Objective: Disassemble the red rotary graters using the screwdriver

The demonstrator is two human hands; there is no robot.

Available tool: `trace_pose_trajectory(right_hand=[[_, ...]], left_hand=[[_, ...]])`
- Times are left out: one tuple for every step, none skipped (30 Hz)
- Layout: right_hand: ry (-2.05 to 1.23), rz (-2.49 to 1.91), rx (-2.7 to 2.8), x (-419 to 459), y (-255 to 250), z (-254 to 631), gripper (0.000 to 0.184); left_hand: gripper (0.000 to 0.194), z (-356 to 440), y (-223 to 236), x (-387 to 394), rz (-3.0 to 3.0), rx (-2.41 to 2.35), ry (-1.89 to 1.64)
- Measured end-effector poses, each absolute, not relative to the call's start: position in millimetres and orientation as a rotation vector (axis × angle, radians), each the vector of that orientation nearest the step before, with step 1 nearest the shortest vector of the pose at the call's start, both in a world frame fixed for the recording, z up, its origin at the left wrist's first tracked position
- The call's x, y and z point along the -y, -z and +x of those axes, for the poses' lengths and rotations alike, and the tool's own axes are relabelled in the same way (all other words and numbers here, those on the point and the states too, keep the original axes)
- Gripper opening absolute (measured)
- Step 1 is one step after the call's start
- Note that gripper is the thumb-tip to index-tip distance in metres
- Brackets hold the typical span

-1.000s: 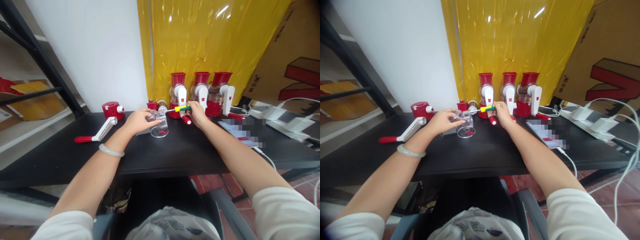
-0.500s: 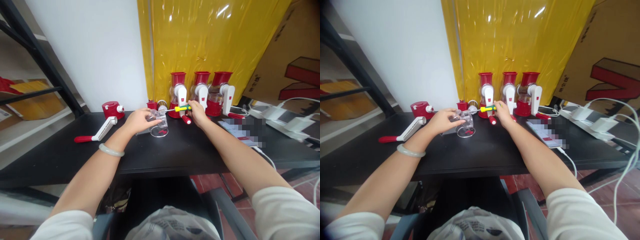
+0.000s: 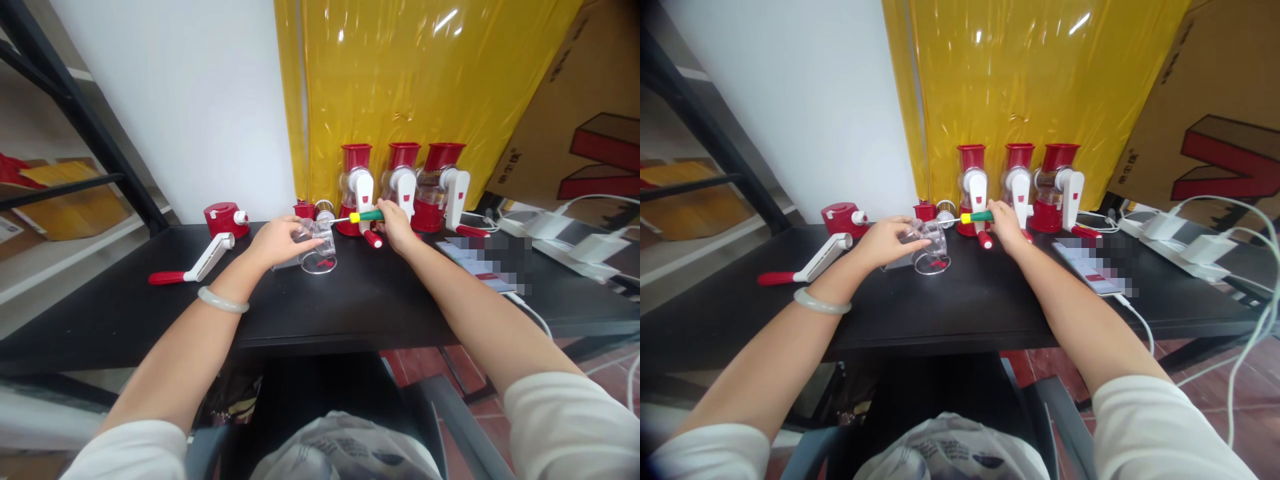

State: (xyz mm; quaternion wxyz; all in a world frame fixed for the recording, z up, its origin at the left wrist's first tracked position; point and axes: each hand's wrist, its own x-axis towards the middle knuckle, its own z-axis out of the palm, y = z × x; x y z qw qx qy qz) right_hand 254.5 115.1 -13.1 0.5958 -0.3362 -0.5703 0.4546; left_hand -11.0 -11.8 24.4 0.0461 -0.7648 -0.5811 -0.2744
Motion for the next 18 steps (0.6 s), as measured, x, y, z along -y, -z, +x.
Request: trace_pose_trajectory(right_hand=[[-1.071,-0.771,1.317,-114.2,12.6,254.4,0.034],[-1.092,-0.761,1.307,-113.4,12.4,254.3,0.028],[-1.117,-0.748,1.294,-112.8,12.3,254.3,0.023],[-1.142,-0.732,1.281,-112.6,12.5,254.3,0.019],[-1.170,-0.714,1.269,-112.6,12.9,254.3,0.016],[-1.195,-0.694,1.259,-112.9,13.4,254.3,0.016],[-1.212,-0.678,1.249,-113.6,14.0,254.2,0.016],[-1.218,-0.669,1.241,-114.4,14.7,254.0,0.017],[-1.210,-0.672,1.236,-115.4,15.4,253.8,0.019],[-1.191,-0.688,1.236,-116.4,16.0,253.6,0.023],[-1.164,-0.713,1.243,-117.3,16.6,253.5,0.029],[-1.131,-0.741,1.257,-117.9,17.0,253.4,0.037],[-1.097,-0.768,1.276,-118.2,17.2,253.3,0.044],[-1.065,-0.790,1.295,-118.2,17.2,253.3,0.048],[-1.040,-0.805,1.309,-117.8,17.1,253.4,0.049],[-1.026,-0.810,1.316,-117.0,16.7,253.4,0.048],[-1.024,-0.809,1.316,-116.1,16.3,253.3,0.046],[-1.033,-0.805,1.309,-115.2,15.7,253.1,0.043]], left_hand=[[0.049,-11.0,-24.4,11.8,-2.337,1.773,0.837],[0.049,-11.1,-24.5,11.9,-2.340,1.769,0.835],[0.049,-11.0,-24.5,11.9,-2.340,1.763,0.833],[0.050,-11.0,-24.6,11.9,-2.341,1.758,0.829],[0.050,-11.0,-24.6,11.9,-2.341,1.752,0.825],[0.050,-11.1,-24.6,11.9,-2.341,1.750,0.823],[0.051,-11.1,-24.6,11.9,-2.341,1.748,0.822],[0.051,-11.2,-24.6,11.8,-2.344,1.746,0.819],[0.051,-11.3,-24.5,11.7,-2.345,1.743,0.816],[0.052,-11.4,-24.5,11.7,-2.345,1.739,0.812],[0.052,-11.5,-24.4,11.6,-2.343,1.734,0.810],[0.052,-11.5,-24.4,11.6,-2.340,1.730,0.808],[0.052,-11.5,-24.4,11.6,-2.339,1.728,0.808],[0.051,-11.4,-24.5,11.7,-2.340,1.727,0.812],[0.051,-11.3,-24.6,11.8,-2.341,1.728,0.817],[0.051,-11.2,-24.7,11.9,-2.343,1.730,0.821],[0.050,-11.0,-24.7,12.0,-2.344,1.732,0.823],[0.050,-10.9,-24.8,12.1,-2.344,1.735,0.822]])
